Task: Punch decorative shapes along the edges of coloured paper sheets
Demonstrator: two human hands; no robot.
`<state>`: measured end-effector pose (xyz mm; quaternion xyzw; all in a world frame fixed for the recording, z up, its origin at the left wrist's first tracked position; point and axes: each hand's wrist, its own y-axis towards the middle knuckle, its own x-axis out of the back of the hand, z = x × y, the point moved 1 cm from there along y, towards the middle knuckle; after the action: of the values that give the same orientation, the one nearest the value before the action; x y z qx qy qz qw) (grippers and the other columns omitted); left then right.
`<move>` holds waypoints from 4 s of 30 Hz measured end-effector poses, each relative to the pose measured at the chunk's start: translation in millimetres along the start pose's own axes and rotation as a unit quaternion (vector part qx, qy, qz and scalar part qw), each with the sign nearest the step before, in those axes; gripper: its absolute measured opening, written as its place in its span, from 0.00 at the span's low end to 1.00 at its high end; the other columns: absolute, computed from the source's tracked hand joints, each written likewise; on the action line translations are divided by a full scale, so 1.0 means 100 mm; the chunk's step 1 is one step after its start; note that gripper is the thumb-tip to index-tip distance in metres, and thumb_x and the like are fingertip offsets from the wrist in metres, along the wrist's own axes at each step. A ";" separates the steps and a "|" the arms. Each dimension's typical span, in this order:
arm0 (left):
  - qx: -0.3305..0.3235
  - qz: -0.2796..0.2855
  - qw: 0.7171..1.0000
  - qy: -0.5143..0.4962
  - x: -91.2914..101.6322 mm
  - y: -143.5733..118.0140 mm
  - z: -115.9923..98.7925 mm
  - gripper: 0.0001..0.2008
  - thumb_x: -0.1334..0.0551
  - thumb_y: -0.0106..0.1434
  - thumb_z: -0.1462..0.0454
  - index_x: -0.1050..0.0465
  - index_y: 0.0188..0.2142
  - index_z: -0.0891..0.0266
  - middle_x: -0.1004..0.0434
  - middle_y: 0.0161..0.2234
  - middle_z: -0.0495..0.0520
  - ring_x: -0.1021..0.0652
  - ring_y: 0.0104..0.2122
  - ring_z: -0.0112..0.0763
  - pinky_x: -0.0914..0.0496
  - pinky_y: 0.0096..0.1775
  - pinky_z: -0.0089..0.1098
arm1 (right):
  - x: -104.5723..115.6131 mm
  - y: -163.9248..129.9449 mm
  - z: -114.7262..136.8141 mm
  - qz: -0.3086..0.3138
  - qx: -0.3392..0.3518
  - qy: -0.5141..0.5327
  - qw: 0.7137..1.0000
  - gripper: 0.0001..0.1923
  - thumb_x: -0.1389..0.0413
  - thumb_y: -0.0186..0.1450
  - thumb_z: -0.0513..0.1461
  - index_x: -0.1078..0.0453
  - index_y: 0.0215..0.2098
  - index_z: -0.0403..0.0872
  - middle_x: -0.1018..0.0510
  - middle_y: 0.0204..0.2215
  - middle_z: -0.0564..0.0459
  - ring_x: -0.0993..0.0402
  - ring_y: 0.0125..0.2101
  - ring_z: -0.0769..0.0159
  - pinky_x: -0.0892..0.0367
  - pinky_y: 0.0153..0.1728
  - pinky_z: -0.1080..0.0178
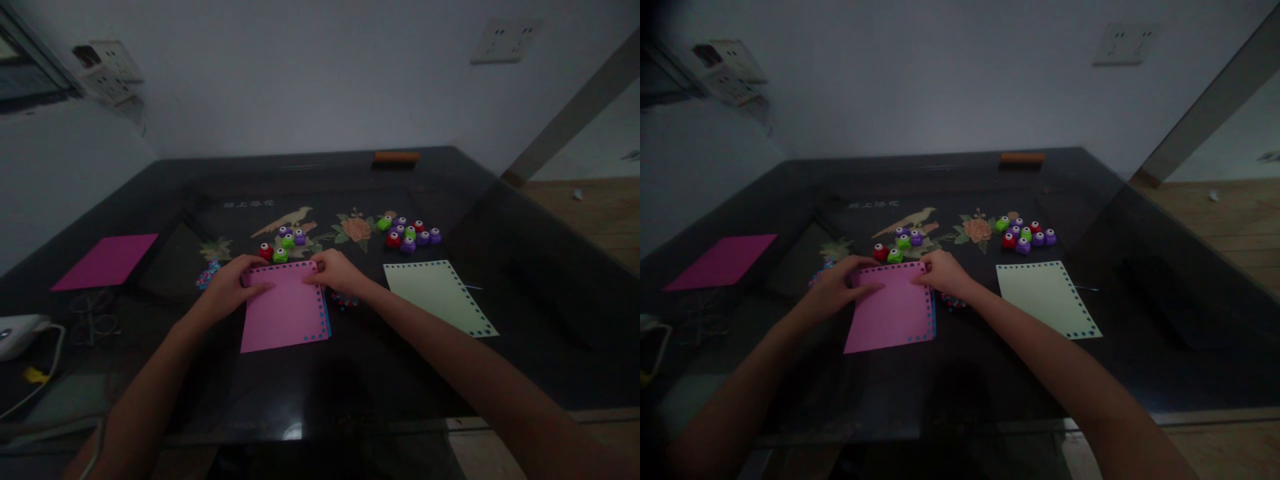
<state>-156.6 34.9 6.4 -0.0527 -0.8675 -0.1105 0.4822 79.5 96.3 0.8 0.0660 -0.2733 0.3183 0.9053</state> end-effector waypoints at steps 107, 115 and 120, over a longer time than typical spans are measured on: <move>0.145 0.196 0.824 -0.512 -0.65 0.03 -1.15 0.17 0.32 0.54 0.62 0.27 0.45 0.59 0.30 0.29 0.47 0.31 0.25 0.25 0.37 0.28 0.27 | 0.45 -0.99 -0.28 -0.191 -0.118 0.389 0.894 0.10 0.34 0.50 0.41 0.27 0.26 0.44 0.23 0.21 0.53 0.29 0.19 0.70 0.32 0.19 0.67; 0.148 0.190 0.737 -0.631 -0.69 0.02 -1.14 0.17 0.34 0.59 0.59 0.29 0.46 0.62 0.23 0.43 0.57 0.23 0.41 0.36 0.31 0.46 0.36 | 0.43 -1.00 -0.28 -0.206 -0.109 0.381 0.894 0.09 0.35 0.51 0.41 0.27 0.25 0.45 0.23 0.21 0.54 0.30 0.18 0.72 0.32 0.18 0.68; 0.153 0.179 0.759 -0.607 -0.72 0.02 -1.10 0.15 0.35 0.59 0.58 0.28 0.44 0.61 0.22 0.43 0.56 0.21 0.40 0.35 0.29 0.45 0.35 | 0.43 -1.01 -0.25 -0.212 -0.097 0.367 0.901 0.09 0.35 0.52 0.42 0.27 0.26 0.45 0.22 0.21 0.53 0.28 0.19 0.70 0.30 0.20 0.66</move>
<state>-27.4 11.3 1.8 -0.1885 -0.9586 0.1668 -0.1333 180.2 46.6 8.4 -0.0874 0.0687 0.0922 0.9895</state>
